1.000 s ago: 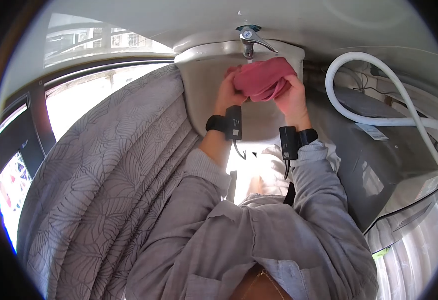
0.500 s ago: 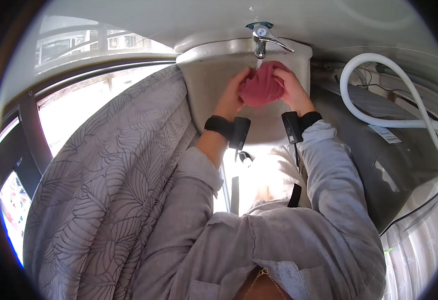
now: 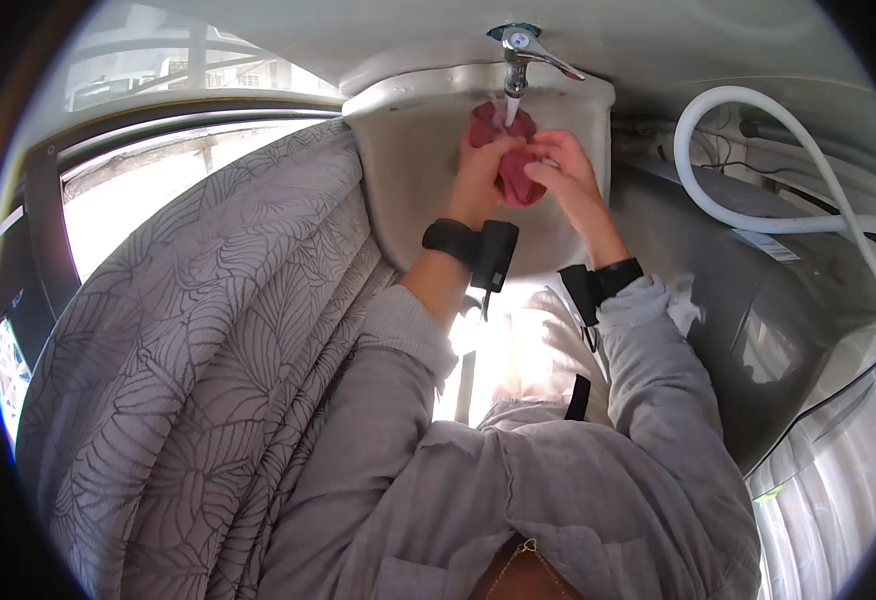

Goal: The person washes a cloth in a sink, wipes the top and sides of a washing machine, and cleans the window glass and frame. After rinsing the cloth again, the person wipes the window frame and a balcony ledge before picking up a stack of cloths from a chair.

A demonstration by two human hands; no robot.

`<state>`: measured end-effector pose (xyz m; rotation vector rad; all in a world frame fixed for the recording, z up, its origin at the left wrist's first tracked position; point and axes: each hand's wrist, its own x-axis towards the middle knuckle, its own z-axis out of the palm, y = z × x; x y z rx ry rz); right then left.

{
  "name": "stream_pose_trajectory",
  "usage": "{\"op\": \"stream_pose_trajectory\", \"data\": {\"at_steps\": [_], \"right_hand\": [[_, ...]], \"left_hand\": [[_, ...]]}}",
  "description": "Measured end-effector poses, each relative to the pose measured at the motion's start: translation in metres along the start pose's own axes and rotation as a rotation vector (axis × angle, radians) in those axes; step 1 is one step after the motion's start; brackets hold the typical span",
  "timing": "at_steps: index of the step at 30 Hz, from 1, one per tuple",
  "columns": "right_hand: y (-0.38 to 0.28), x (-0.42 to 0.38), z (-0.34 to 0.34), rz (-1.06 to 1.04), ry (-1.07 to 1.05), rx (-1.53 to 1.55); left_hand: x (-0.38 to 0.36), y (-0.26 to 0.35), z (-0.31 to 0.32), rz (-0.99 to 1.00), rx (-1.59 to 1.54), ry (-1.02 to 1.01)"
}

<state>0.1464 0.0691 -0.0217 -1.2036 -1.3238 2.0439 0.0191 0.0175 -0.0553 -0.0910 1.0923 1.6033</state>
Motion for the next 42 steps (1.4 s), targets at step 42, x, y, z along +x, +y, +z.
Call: {"op": "stream_pose_trajectory", "data": {"at_steps": [42], "right_hand": [[-0.148,-0.156,0.066,-0.238,-0.242,0.101]], "left_hand": [[-0.193,0.096,0.047,-0.025,-0.295,-0.283]]}}
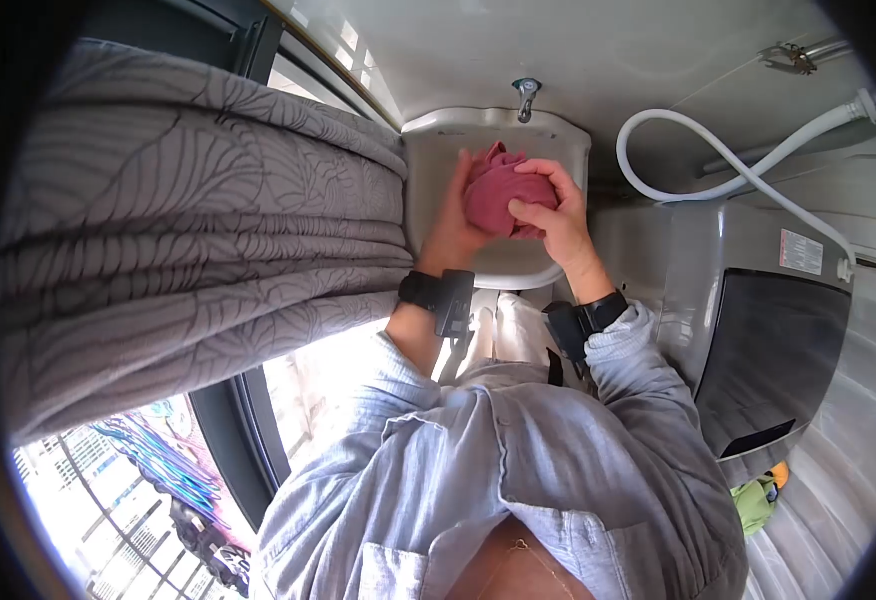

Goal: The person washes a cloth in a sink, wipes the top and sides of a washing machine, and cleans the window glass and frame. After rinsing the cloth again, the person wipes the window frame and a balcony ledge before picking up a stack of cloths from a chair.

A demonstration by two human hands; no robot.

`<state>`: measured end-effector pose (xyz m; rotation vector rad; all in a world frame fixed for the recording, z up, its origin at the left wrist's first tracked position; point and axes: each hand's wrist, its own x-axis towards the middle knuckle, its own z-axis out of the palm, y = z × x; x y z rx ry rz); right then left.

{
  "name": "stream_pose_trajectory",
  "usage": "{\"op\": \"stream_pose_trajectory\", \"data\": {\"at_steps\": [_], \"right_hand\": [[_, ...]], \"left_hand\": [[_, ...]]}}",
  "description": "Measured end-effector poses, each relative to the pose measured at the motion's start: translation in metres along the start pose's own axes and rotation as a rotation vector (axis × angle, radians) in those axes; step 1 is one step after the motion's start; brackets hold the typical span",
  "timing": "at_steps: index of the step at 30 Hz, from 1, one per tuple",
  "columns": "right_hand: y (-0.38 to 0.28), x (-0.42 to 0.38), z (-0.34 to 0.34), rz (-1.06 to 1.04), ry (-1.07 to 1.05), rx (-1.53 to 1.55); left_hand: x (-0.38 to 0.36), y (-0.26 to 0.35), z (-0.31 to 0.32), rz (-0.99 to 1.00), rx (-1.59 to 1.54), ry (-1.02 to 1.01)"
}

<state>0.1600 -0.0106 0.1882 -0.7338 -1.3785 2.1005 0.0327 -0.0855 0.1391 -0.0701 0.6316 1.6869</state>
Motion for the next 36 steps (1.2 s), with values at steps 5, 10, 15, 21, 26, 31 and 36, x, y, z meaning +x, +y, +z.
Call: {"op": "stream_pose_trajectory", "data": {"at_steps": [5,10,15,21,26,31,36], "right_hand": [[0.008,0.005,-0.008,0.079,-0.039,0.473],[0.002,0.004,0.011,0.056,0.086,0.490],[0.008,0.007,0.018,0.248,0.094,0.618],[0.000,0.024,0.012,0.541,-0.053,0.582],[-0.022,0.037,0.008,0.766,-0.179,0.358],[-0.024,0.059,-0.007,0.873,-0.423,0.135],[-0.021,0.078,-0.012,0.859,-0.685,0.044]], "left_hand": [[-0.015,0.010,0.011,-0.072,0.001,-0.032],[-0.024,0.015,0.040,0.295,0.139,0.165],[-0.035,0.015,0.058,0.644,0.589,0.416],[-0.041,0.012,0.057,1.077,1.145,0.240],[-0.056,0.017,0.065,1.322,1.527,0.094],[-0.059,0.015,0.061,1.482,1.659,-0.170],[-0.052,0.005,0.053,1.579,1.796,-0.433]]}}
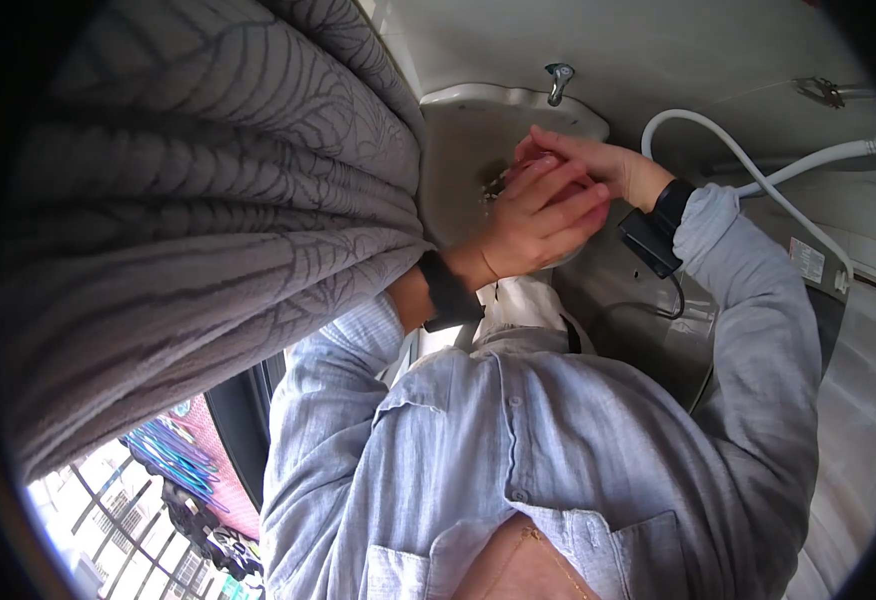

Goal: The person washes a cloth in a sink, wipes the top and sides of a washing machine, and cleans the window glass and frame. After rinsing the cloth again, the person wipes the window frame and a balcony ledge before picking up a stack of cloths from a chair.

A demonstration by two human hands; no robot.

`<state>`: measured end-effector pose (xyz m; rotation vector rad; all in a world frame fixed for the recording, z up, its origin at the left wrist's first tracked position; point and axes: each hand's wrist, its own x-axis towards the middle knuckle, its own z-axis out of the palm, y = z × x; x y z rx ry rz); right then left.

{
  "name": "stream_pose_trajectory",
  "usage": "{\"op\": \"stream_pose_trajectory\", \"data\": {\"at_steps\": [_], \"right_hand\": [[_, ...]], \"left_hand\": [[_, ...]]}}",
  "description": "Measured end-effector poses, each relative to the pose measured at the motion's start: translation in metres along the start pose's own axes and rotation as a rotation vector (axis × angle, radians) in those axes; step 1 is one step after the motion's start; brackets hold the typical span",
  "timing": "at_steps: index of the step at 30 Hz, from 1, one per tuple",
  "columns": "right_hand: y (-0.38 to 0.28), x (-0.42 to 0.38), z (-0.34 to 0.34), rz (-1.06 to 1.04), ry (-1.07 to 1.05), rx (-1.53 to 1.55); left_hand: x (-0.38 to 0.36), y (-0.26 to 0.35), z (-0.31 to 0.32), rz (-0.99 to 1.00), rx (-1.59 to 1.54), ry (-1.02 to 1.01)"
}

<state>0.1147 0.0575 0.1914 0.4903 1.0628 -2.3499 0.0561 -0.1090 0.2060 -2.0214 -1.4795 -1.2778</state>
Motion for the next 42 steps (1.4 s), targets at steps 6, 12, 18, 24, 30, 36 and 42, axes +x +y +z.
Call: {"op": "stream_pose_trajectory", "data": {"at_steps": [6,12,18,24,30,36,42], "right_hand": [[-0.024,0.007,0.017,0.107,0.161,-0.650],[-0.010,0.030,0.003,0.021,0.227,-1.113],[0.010,0.048,-0.004,-0.080,0.343,-1.281],[0.033,0.062,-0.011,-0.290,0.541,-1.471],[0.025,0.061,-0.047,-0.150,0.592,-0.635],[0.010,0.045,-0.083,-0.343,1.210,-0.415],[-0.031,0.067,-0.112,-0.308,1.275,-1.028]], "left_hand": [[-0.017,-0.003,0.025,0.298,0.103,-0.245],[-0.037,-0.015,0.057,0.317,0.141,-0.496],[-0.061,-0.020,0.092,0.019,0.119,-0.496],[-0.089,-0.028,0.094,-0.140,0.001,-0.765],[-0.071,-0.050,0.060,0.107,0.111,-0.255],[-0.061,-0.072,0.080,-1.090,-0.048,0.196],[-0.088,-0.120,0.127,-1.534,-0.254,0.339]]}}
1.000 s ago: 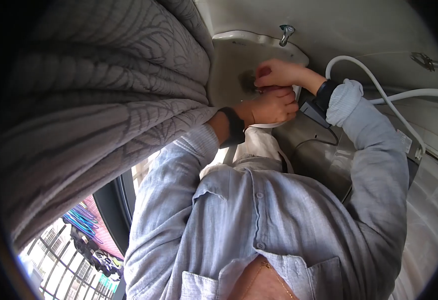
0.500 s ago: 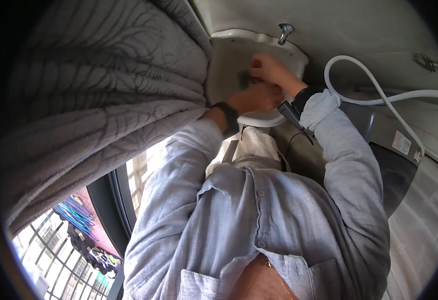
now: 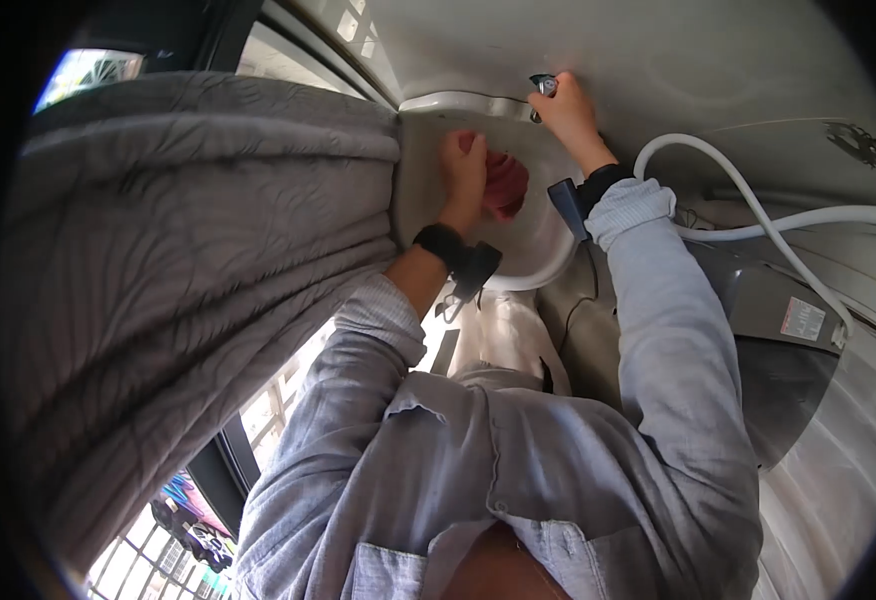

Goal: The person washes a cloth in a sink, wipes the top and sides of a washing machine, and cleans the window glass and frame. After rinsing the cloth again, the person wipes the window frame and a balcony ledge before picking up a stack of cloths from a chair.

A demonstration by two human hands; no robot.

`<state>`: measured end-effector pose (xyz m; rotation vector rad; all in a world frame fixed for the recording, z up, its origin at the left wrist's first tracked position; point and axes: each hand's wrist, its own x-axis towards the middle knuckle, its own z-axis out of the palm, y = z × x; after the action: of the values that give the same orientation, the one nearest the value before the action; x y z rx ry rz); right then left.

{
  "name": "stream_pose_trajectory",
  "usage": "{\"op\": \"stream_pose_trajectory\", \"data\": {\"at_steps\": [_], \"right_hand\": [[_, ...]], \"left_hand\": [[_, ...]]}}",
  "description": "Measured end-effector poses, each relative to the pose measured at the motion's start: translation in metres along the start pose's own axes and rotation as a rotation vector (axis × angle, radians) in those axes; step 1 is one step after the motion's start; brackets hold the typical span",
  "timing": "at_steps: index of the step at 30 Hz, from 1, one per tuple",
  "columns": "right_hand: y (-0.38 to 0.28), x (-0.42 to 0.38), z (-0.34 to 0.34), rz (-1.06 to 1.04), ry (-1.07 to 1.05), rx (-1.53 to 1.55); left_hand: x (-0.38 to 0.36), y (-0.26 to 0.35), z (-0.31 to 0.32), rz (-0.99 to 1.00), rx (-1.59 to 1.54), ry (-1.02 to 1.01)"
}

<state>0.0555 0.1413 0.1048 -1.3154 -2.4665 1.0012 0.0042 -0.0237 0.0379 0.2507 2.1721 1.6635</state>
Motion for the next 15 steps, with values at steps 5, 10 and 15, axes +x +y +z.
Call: {"op": "stream_pose_trajectory", "data": {"at_steps": [5,10,15], "right_hand": [[0.010,0.002,-0.003,-0.209,0.020,-0.125],[0.009,0.001,-0.018,-0.202,-0.108,-0.056],[0.011,0.005,-0.019,-0.194,-0.160,-0.060]], "left_hand": [[0.014,-0.005,0.042,-0.052,-0.012,-0.048],[0.040,-0.024,0.082,-0.009,0.099,-0.169],[0.039,-0.025,0.097,0.108,0.255,-0.310]]}}
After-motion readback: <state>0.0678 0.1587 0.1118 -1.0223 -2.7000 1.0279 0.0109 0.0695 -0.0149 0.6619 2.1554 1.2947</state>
